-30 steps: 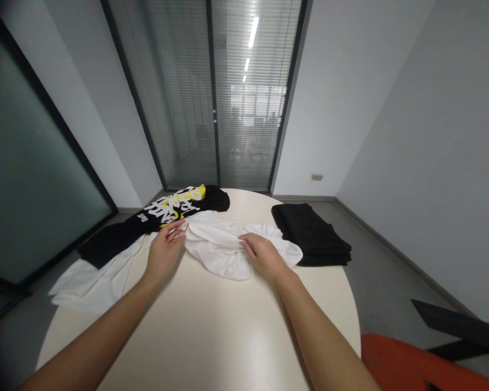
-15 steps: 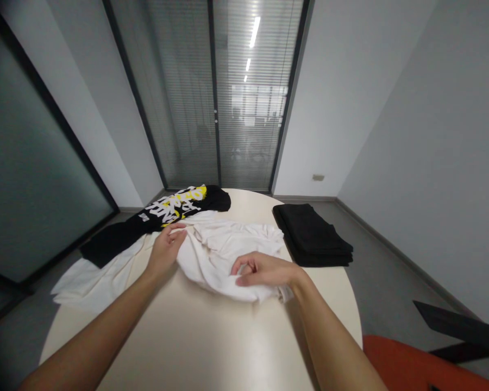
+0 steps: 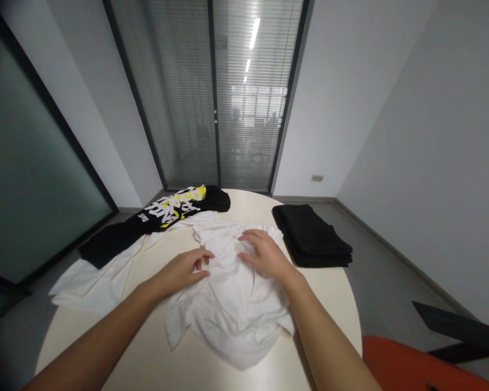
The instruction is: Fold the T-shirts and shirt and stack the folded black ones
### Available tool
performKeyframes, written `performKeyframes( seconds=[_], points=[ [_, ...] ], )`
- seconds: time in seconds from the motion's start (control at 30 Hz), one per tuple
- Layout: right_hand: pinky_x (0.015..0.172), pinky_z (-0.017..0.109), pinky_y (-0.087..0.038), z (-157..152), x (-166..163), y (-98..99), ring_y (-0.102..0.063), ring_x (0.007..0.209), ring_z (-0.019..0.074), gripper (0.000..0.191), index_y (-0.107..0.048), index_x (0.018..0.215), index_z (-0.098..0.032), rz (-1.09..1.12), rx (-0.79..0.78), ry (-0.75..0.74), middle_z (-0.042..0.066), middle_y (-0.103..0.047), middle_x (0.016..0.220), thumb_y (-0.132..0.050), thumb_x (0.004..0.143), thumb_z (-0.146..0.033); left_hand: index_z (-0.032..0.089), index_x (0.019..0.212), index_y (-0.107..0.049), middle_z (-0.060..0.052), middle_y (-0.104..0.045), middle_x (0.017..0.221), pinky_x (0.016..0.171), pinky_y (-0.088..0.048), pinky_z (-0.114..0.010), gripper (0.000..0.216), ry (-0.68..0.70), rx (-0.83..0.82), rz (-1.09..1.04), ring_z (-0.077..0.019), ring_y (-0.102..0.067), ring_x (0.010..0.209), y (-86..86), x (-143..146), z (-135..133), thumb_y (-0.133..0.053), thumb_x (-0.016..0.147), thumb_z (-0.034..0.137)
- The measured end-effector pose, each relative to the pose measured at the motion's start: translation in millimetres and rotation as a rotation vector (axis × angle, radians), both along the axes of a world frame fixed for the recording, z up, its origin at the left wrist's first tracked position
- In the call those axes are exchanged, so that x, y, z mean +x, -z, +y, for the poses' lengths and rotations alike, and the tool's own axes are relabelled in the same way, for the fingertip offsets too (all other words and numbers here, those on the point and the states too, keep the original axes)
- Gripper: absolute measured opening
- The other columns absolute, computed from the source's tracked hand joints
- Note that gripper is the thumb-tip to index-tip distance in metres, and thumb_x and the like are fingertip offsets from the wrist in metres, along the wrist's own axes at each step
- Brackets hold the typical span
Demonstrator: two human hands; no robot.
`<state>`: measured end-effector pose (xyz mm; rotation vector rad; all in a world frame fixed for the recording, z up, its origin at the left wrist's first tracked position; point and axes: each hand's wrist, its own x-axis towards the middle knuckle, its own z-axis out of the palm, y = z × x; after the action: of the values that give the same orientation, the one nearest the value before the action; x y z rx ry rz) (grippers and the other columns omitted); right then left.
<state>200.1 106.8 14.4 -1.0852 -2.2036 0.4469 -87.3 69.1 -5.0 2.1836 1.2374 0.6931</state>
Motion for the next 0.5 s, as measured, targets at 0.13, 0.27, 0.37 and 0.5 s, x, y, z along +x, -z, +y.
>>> performKeyframes(
  seconds=[0.13, 0.27, 0.37, 0.5],
  points=[
    [0.111, 0.044, -0.041, 5, 8, 7.7, -0.053, 0.131, 0.0284, 0.049, -0.054, 0.14, -0.02, -0.169, 0.131, 0.228, 0.014, -0.056, 0.143, -0.058, 0.093, -0.03, 0.02, 0.121, -0.06, 0.002, -0.07, 0.083, 0.065, -0.045, -0.023, 0.044, 0.106, -0.257, -0.051, -0.0133, -0.061, 0.07, -7.0, 0, -6, -0.063, 0.077, 0.016],
    [0.094, 0.035, -0.05, 6, 12, 5.3, -0.067, 0.109, 0.0248, 0.05, -0.054, 0.142, -0.02, -0.267, 0.009, 0.355, 0.012, -0.069, 0.125, -0.056, 0.092, -0.023, 0.018, 0.116, -0.061, 0.006, -0.066, 0.069, 0.052, -0.04, -0.02, 0.057, 0.311, -0.751, 0.033, -0.0119, -0.058, 0.057, -22.1, -10, -13, -0.075, 0.061, 0.014],
    [0.082, 0.029, -0.049, 4, 11, 0.7, -0.07, 0.092, 0.0214, 0.041, -0.064, 0.131, -0.024, -0.315, -0.054, 0.402, 0.006, -0.076, 0.105, -0.058, 0.09, -0.021, 0.018, 0.119, -0.062, 0.005, -0.065, 0.06, 0.047, -0.036, -0.02, 0.06, 0.427, -0.956, 0.051, -0.012, -0.055, 0.047, -32.2, -17, -12, -0.082, 0.065, 0.031],
    [0.077, 0.027, -0.046, 4, 11, -0.4, -0.068, 0.088, 0.0193, 0.034, -0.067, 0.123, -0.023, -0.337, -0.028, 0.454, 0.006, -0.074, 0.1, -0.06, 0.09, -0.026, 0.017, 0.12, -0.063, -0.003, -0.071, 0.071, 0.054, -0.044, -0.024, 0.046, 0.126, -0.529, -0.166, -0.0139, -0.059, 0.054, -26.1, -14, -2, -0.059, 0.089, 0.05]
  ],
)
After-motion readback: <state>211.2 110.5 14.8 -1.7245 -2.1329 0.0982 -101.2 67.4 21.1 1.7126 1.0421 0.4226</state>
